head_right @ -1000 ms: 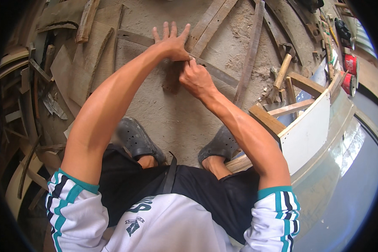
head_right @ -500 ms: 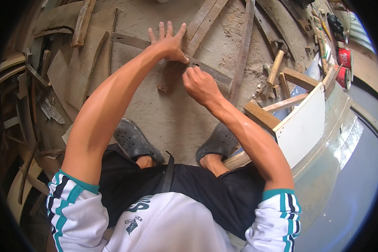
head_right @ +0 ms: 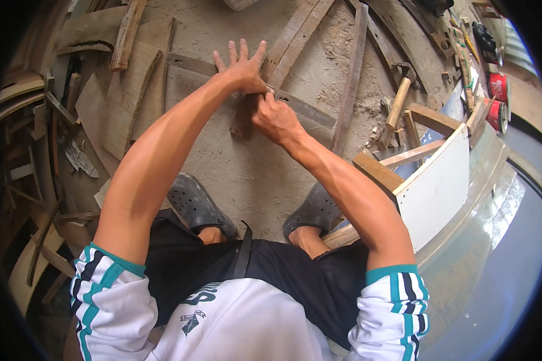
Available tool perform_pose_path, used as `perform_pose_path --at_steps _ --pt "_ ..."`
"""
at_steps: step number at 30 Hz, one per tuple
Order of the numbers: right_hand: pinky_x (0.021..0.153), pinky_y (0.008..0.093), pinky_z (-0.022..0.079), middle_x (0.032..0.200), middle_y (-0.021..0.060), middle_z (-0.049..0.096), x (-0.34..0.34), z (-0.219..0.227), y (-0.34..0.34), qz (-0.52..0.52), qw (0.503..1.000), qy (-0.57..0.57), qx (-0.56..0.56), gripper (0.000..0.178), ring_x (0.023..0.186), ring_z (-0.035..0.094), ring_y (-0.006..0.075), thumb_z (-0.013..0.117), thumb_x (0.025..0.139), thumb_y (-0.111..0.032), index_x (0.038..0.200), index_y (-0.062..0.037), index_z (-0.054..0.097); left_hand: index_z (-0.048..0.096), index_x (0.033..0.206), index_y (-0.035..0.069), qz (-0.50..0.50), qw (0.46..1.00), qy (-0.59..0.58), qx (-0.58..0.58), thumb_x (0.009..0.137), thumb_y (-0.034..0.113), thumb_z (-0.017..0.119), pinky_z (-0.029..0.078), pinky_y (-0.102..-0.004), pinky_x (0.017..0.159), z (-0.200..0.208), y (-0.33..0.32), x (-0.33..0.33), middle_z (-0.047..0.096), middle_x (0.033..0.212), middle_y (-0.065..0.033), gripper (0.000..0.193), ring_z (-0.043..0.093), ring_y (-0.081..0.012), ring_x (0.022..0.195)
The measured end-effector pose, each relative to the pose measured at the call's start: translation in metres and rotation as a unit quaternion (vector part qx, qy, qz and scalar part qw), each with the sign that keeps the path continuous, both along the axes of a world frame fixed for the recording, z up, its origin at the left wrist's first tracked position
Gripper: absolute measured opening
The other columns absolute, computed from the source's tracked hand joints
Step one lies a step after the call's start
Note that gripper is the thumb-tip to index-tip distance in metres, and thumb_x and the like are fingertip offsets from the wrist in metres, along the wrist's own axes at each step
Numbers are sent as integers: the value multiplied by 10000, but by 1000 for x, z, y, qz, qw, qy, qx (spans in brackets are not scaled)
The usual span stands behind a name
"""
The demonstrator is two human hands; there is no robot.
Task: The person assembles a small wooden frame on the floor using several thin wooden strips. They align the pieces, hammer nails into the joints, and repeatedly adjust the frame to ensure stability.
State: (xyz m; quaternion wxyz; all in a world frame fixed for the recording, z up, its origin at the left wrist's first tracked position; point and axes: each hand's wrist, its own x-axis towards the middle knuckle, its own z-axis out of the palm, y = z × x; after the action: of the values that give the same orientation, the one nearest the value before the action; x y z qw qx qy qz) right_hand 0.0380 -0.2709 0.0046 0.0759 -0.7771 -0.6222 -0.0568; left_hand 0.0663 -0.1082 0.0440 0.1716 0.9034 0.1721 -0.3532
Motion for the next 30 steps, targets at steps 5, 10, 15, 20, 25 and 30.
perform_pose_path --at_steps 5,10,15,20,25,30 --pt "557 269 541 834 122 572 -4 2 -17 -14 998 32 -52 112 820 592 239 625 712 -98 745 -5 677 -41 1589 256 -11 1000 -3 -4 643 580 830 -75 -719 1109 -1 2 -3 -77 1624 -250 1326 -127 -459 1485" --pt "554 289 558 793 88 526 -11 8 -59 -84 989 55 -105 70 810 594 221 619 734 -83 719 -15 629 -37 1590 244 -18 1000 -8 -3 626 609 833 -60 -732 1100 -1 -1 -2 -73 1622 -255 1349 -123 -460 1486" --pt "583 353 575 822 112 577 0 44 -65 -142 977 147 -68 92 779 630 265 604 788 -91 814 -12 642 -26 1592 222 -19 999 -27 -3 625 639 820 -67 -736 1092 -7 5 -7 -59 1618 -271 1350 -123 -458 1487" --pt "675 427 583 911 213 691 58 47 -87 -329 914 233 -52 215 838 688 354 580 859 -167 1002 -37 675 -15 1592 190 6 998 -60 -5 625 658 811 -70 -696 1123 -10 2 -15 -31 1615 -284 1355 -115 -447 1492" --pt "838 479 545 1033 245 695 101 51 -117 -528 821 205 -78 270 978 678 402 518 894 -160 1097 -72 672 10 1592 162 38 993 -107 36 673 633 793 -57 -661 1147 6 -7 -32 -26 1611 -294 1296 -92 -437 1498" --pt "924 471 509 1118 213 687 103 32 -154 -614 752 223 -91 286 1076 647 396 549 879 -178 1120 -96 676 -44 1577 87 147 974 -162 48 707 625 772 -43 -631 1160 3 -23 -55 -74 1595 -325 1308 -121 -419 1499"
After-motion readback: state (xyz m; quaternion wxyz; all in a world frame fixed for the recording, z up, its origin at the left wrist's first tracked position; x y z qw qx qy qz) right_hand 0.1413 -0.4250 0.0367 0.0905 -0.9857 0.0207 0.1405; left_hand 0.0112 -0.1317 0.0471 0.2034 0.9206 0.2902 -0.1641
